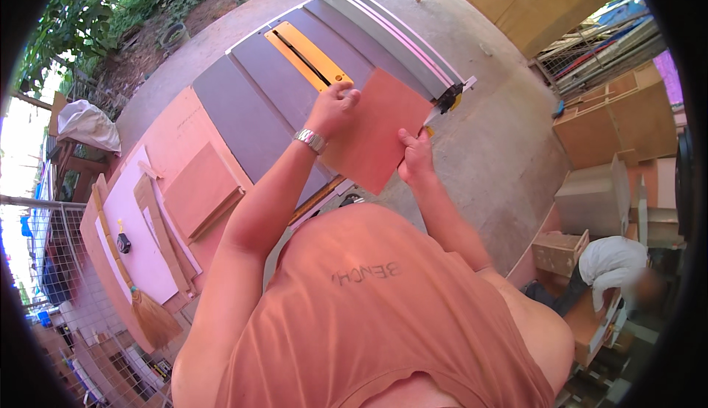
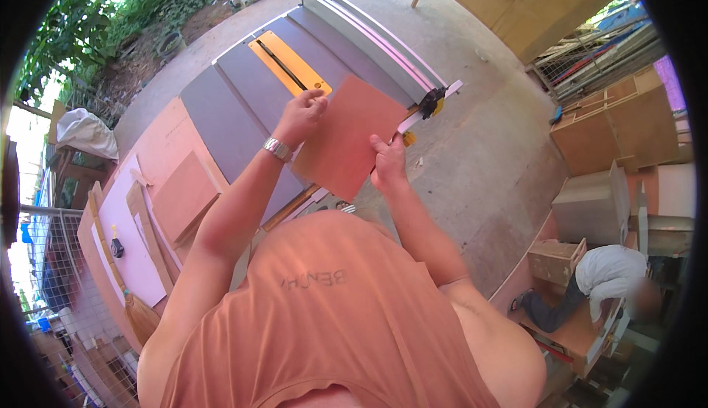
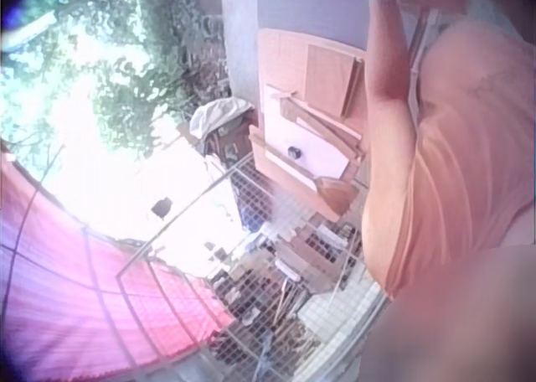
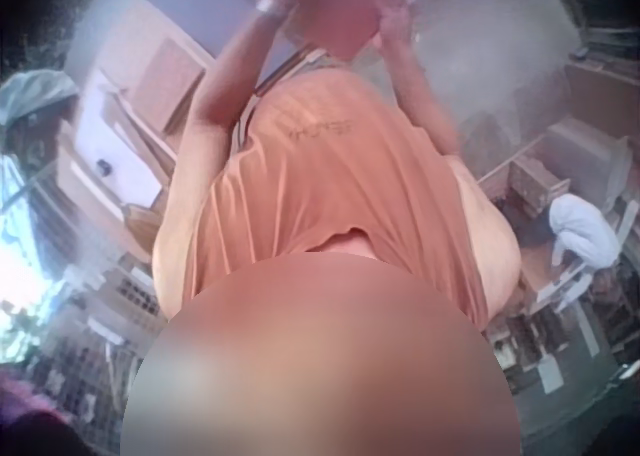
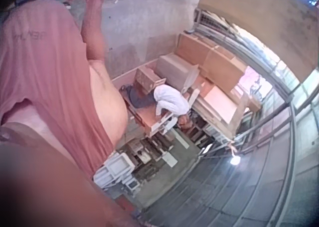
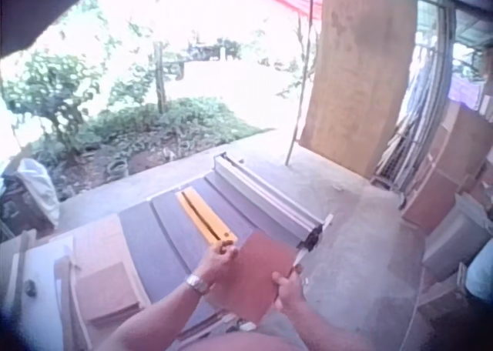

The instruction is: The person picks up a rectangular piece of wood, places it on a table saw, and cuts it. They then carry the cut piece to a wooden cabinet and fit it into a shelf slot.

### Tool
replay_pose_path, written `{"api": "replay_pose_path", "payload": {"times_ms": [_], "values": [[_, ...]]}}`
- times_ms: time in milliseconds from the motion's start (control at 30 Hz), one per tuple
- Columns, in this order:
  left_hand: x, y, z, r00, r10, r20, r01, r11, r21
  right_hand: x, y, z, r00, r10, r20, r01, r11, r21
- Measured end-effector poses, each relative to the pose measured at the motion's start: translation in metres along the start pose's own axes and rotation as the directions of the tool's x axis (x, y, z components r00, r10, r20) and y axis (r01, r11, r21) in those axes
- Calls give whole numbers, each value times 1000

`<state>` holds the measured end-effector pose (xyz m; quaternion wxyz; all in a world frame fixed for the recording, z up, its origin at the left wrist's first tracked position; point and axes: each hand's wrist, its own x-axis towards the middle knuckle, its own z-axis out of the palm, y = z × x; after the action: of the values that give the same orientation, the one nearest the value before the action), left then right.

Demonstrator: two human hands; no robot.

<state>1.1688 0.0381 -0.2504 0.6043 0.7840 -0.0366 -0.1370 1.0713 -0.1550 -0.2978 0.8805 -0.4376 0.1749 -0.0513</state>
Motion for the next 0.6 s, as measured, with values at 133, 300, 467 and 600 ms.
{"api": "replay_pose_path", "payload": {"times_ms": [133, 300, 467, 600], "values": [[-20, -34, -27, 939, 235, -252, -98, 884, 458, 22, 9, -16, 984, 33, -174, -15, 995, 99], [-69, -85, -25, 990, 138, 33, -123, 720, 684, 66, 31, -29, 929, -96, -358, 30, 982, -185], [-92, -103, 1, 938, 324, 120, -294, 563, 773, 58, 31, -42, 929, -117, -350, -117, 807, -579], [-92, -100, 13, 933, 194, 302, -359, 489, 795, 23, 27, -48, 939, -333, 83, 99, 31, -995]]}}
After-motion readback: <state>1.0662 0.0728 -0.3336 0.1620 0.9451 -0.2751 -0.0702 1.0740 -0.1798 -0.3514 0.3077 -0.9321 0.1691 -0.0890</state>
